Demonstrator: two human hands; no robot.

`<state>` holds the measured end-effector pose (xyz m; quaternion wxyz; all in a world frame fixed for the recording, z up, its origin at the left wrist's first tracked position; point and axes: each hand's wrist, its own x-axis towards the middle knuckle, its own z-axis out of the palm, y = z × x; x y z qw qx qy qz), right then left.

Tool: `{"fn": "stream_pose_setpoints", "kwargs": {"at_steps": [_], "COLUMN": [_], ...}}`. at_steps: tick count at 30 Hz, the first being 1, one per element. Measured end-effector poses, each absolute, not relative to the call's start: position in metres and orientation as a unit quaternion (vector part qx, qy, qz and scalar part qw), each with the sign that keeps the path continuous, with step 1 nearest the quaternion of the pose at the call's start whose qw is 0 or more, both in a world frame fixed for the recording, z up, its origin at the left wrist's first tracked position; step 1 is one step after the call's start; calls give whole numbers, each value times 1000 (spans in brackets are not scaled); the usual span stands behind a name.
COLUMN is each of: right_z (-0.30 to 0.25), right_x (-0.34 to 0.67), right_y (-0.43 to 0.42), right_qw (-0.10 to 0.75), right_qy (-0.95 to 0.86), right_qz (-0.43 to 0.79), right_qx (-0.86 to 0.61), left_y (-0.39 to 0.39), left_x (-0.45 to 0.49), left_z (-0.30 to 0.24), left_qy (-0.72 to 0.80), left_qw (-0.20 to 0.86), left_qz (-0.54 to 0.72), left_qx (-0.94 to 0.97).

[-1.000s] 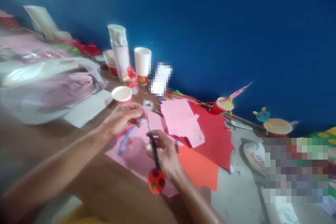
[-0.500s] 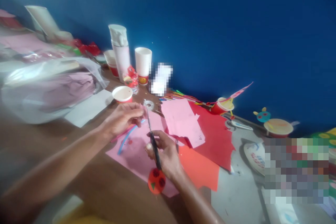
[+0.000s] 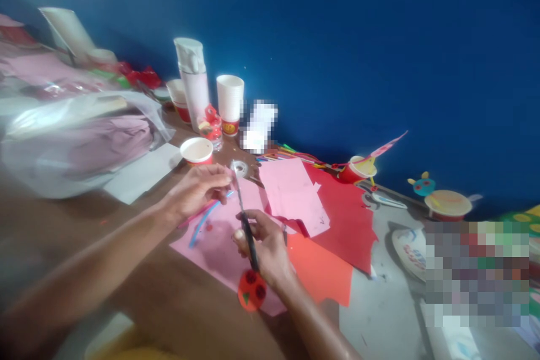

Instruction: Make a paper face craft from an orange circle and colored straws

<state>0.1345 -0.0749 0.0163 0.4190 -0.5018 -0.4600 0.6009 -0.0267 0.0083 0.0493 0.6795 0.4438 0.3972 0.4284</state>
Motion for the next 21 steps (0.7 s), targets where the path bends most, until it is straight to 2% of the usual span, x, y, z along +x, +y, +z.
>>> {"fn": "stream_pose_setpoints", "kwargs": {"at_steps": [21], "right_z": [11], "right_x": [135], "right_y": [-77], "right_qw": [423], "right_qy": [-476], "right_qz": [588], "right_qx": [-499], "left_y": [8], "left_x": [-27], "left_z": [48], "left_qy": [392], "left_qw": [684], "left_qz": [425], "left_qx": [445]}}
